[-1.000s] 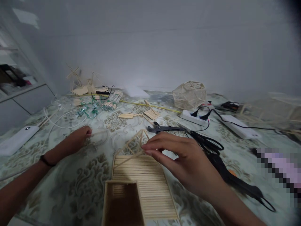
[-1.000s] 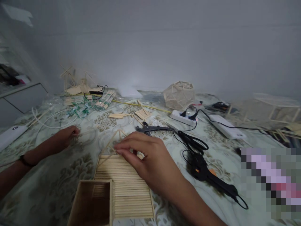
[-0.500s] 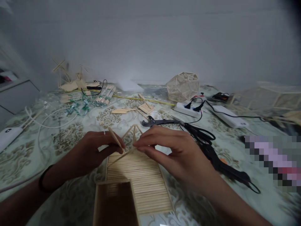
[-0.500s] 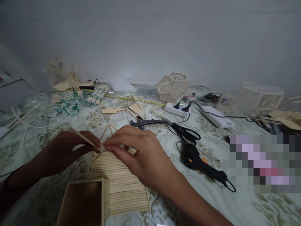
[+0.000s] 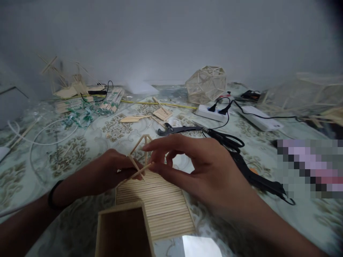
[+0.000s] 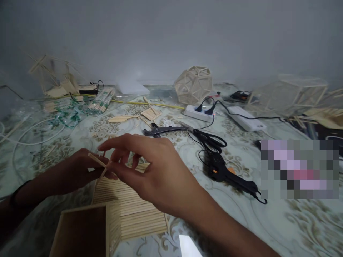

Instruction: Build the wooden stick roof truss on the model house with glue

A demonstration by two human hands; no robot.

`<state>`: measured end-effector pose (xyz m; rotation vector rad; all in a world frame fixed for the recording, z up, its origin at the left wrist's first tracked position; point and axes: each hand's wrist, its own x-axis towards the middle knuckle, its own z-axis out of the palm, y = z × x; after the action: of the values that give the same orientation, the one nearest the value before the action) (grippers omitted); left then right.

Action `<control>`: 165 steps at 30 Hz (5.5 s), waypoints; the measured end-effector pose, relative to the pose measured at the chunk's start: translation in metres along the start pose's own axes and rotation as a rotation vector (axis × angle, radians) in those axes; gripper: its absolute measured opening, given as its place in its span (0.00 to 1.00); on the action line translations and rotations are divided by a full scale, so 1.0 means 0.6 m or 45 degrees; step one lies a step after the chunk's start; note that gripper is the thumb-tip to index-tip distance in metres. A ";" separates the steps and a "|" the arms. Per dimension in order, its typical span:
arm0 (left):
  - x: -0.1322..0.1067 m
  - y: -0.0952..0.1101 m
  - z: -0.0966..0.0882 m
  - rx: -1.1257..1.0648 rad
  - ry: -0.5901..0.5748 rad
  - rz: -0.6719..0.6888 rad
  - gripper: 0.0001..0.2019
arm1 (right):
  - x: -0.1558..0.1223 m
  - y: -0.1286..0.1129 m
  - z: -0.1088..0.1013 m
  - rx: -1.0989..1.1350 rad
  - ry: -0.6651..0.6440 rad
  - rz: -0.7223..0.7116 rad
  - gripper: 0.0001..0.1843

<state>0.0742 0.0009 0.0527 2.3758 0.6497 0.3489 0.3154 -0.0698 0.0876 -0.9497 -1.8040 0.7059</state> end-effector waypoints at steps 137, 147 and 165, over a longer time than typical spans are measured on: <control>0.004 0.080 -0.018 -0.028 0.389 0.218 0.04 | -0.002 0.009 -0.007 -0.015 -0.042 -0.235 0.05; 0.008 0.081 -0.018 -0.019 0.392 0.231 0.04 | -0.003 0.012 -0.006 -0.015 -0.025 -0.239 0.07; 0.012 0.082 -0.015 0.023 0.462 0.186 0.04 | -0.013 0.014 -0.002 -0.122 0.018 -0.072 0.08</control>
<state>0.0945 -0.0239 0.0921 2.4035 0.6418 0.8544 0.3210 -0.0720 0.0780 -0.9599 -1.8585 0.5801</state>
